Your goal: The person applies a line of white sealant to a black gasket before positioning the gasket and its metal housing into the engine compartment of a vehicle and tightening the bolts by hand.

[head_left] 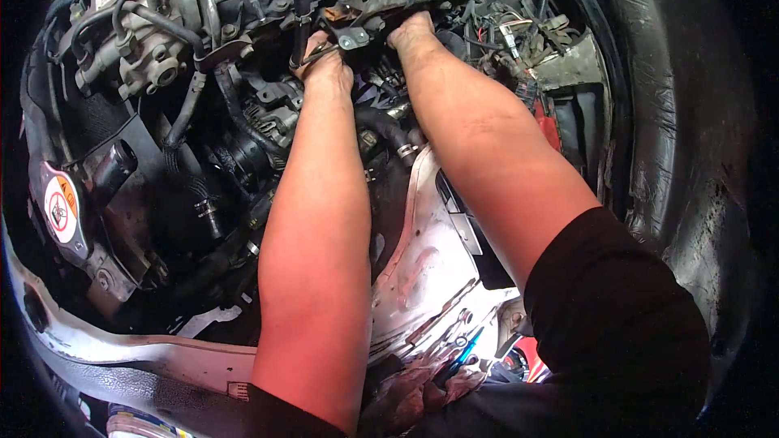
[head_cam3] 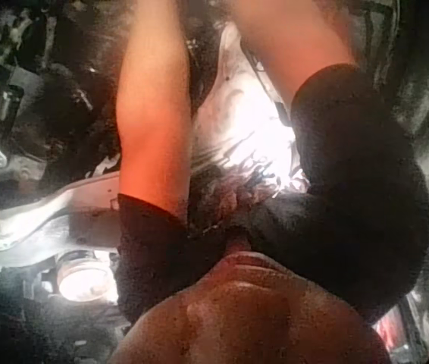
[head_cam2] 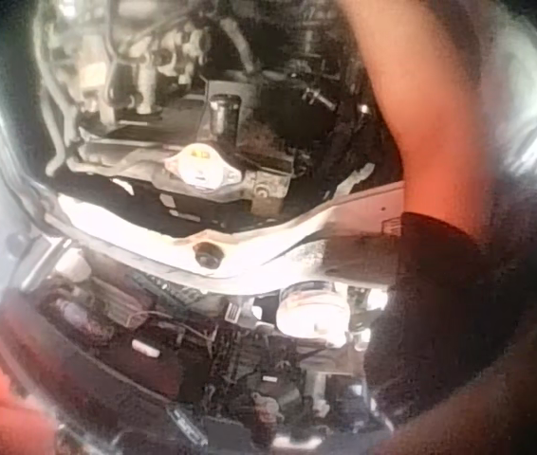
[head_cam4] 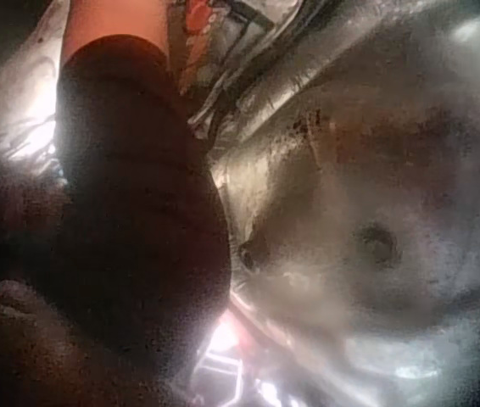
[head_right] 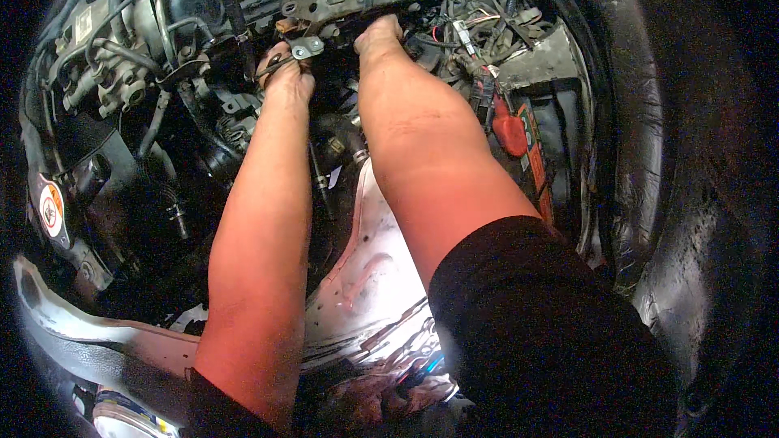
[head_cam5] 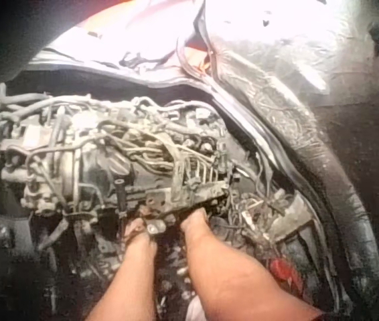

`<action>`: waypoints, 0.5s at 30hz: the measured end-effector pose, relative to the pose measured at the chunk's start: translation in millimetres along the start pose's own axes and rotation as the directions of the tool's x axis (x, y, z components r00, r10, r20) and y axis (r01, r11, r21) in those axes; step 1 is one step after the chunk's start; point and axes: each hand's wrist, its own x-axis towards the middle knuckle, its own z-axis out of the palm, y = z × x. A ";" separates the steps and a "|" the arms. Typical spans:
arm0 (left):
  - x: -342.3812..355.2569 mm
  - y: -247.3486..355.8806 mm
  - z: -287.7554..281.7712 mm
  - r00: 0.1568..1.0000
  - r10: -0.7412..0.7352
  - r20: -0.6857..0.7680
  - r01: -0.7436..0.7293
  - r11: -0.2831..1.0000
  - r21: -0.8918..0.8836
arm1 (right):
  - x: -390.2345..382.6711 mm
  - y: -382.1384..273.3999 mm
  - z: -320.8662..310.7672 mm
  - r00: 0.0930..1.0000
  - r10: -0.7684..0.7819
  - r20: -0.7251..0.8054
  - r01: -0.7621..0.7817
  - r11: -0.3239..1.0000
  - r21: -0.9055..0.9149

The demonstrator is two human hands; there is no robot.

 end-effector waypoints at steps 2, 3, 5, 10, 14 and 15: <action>1.3 3.7 -1.8 1.000 0.017 -0.013 -0.017 0.999 0.038 | -0.2 5.3 2.4 0.998 -0.002 0.058 -0.006 0.989 0.146; -2.8 2.6 -1.0 1.000 0.018 -0.023 -0.016 0.997 0.078 | 3.7 4.1 -1.5 0.999 -0.009 0.053 0.000 0.985 0.174; -8.8 1.9 4.4 1.000 -0.009 -0.018 0.011 0.994 0.111 | 12.2 1.1 -8.6 1.000 -0.009 -0.015 0.011 0.987 0.162; 1.2 3.2 -0.4 1.000 -0.022 -0.006 0.022 0.998 0.056 | 13.3 -3.2 0.1 0.944 0.134 -0.302 -0.095 0.986 0.139; 1.1 10.3 -2.3 1.000 0.025 0.001 -0.025 0.991 0.128 | -3.9 -3.4 4.6 0.965 0.100 -0.242 -0.095 0.995 0.035; -2.7 9.9 -1.3 0.999 0.025 0.020 -0.027 0.988 0.150 | -2.3 -5.6 -0.5 0.964 0.094 -0.249 -0.103 0.994 -0.024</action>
